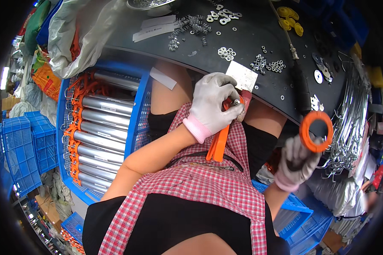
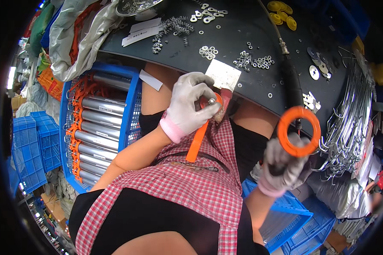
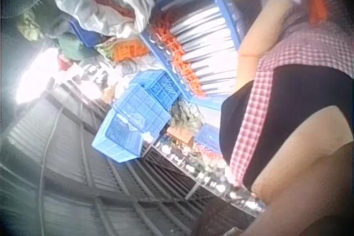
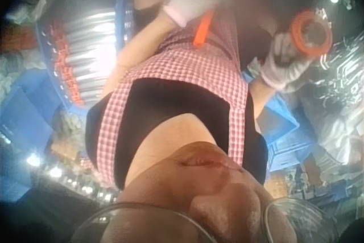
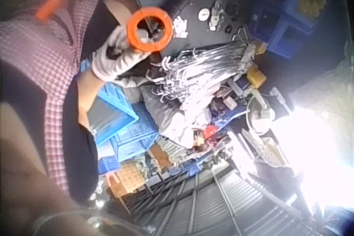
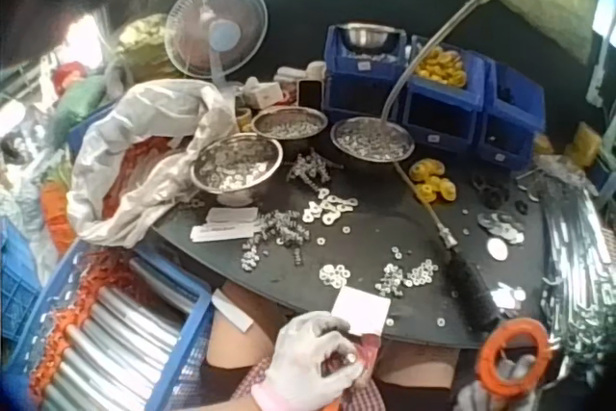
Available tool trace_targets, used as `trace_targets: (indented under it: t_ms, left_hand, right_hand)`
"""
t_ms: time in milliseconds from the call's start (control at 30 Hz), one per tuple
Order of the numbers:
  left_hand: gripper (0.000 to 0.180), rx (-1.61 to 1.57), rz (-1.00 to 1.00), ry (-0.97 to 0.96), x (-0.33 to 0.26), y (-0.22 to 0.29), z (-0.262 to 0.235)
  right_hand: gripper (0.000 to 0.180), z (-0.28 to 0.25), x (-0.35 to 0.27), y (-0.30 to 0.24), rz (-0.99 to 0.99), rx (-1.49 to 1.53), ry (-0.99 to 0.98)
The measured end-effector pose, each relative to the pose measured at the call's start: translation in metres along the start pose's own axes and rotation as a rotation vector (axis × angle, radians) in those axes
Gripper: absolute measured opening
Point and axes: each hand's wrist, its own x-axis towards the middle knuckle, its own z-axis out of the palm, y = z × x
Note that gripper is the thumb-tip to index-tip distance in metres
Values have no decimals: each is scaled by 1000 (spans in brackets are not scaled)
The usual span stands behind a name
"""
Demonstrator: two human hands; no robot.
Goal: The person assembles mechanical components by attaching a metal tube to a specialized frame, securing the parts with an electric screwdriver.
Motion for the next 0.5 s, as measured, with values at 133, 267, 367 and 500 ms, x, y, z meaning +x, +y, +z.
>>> trace_targets:
  t_ms: [133,267,367,500]
  left_hand:
    - [22,-148,-98,118,-5,18,-3]
    - [16,17,132,-38,-3,-15,-9]
    - [12,62,130,-44,-3,-12,-16]
    - [84,-889,-126,-2,-6,13,-25]
  right_hand:
    - [22,23,22,41,143,-18,32]
    - [17,33,33,51,187,-128,-32]
    - [14,32,30,46,-140,-932,-58]
    - [29,48,46,36,-466,-1692,-592]
